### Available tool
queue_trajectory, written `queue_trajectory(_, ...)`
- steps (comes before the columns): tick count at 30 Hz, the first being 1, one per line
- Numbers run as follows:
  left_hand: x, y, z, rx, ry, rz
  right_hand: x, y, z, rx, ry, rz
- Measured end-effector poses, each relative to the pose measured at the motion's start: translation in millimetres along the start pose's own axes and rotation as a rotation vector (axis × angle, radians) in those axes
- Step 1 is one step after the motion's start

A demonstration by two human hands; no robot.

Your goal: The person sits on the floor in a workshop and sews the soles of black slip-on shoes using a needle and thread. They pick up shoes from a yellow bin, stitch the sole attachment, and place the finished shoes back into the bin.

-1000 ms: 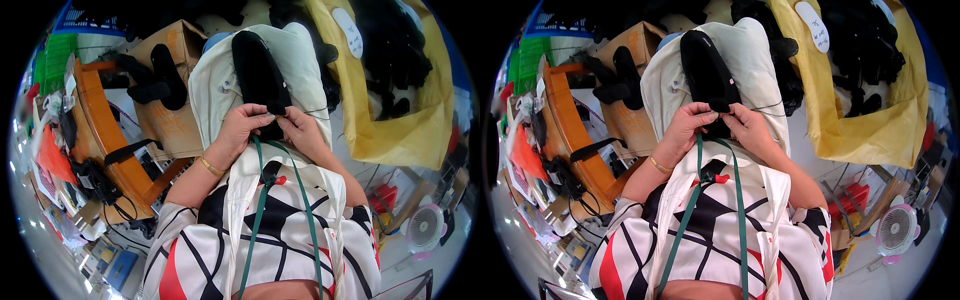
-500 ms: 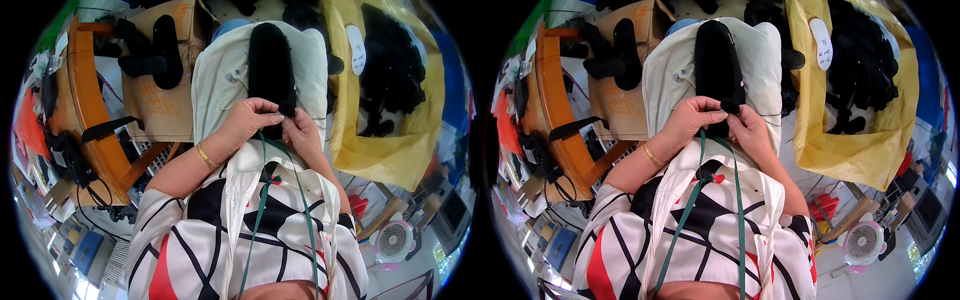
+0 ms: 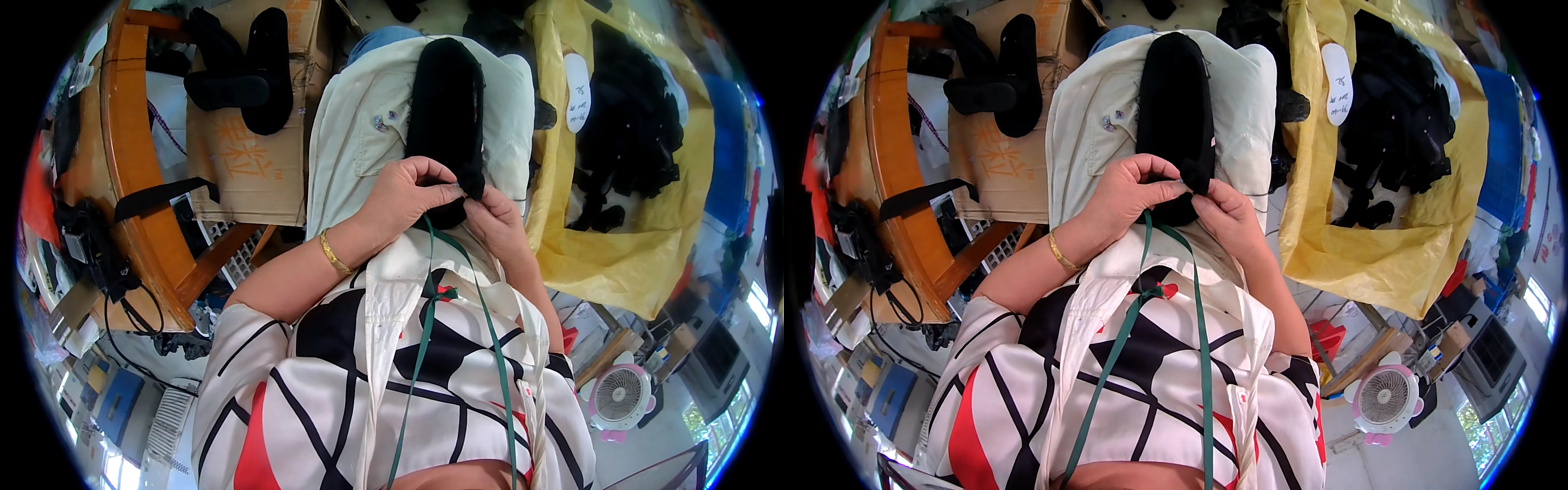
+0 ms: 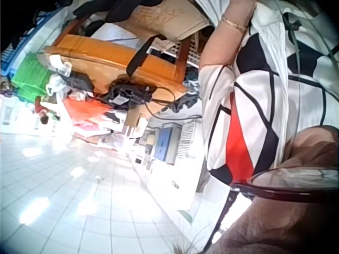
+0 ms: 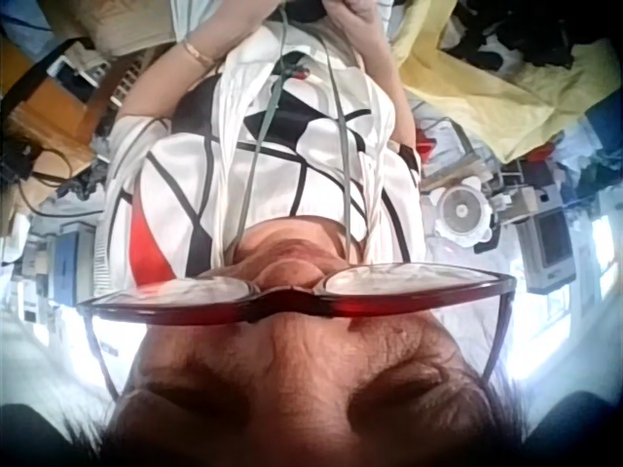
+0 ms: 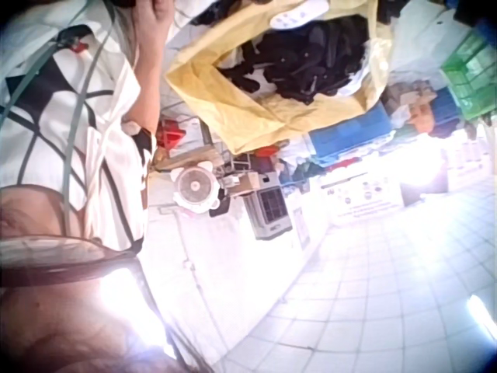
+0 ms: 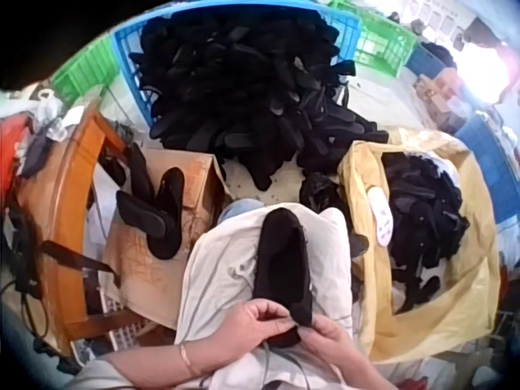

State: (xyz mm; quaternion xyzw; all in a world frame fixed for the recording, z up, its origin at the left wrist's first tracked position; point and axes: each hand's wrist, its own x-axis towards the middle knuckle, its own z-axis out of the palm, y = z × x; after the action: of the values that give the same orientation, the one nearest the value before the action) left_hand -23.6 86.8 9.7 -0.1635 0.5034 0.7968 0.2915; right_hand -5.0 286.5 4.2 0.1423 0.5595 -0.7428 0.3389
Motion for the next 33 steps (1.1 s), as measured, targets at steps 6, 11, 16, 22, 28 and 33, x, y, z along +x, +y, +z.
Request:
queue_trajectory(6, 2.0, 0.2, -2.7, 0.107, -0.013, -0.020, 1.5, 2.1, 9.1, -0.074, 0.045, -0.060)
queue_trajectory(11, 4.2, -1.0, -6.3, 0.147, -0.041, -0.029, 3.5, 2.4, 10.9, -0.092, 0.023, -0.055)
queue_trajectory(16, 3.2, -2.1, -6.5, 0.150, -0.071, -0.037, 2.8, -17.6, 21.4, -0.046, 0.018, -0.004)
queue_trajectory(22, 2.1, -0.6, -6.4, 0.238, -0.103, 0.000, 5.8, -35.0, 4.2, -0.089, -0.149, 0.025)
queue_trajectory(28, -2.0, 1.8, -6.0, 0.449, -0.139, 0.121, 21.9, -52.7, -2.6, -0.889, 0.111, -0.488)
queue_trajectory(33, -7.8, 21.1, -8.8, 0.294, -0.157, -0.010, 34.4, -39.9, 6.7, -1.171, 0.007, -0.584)
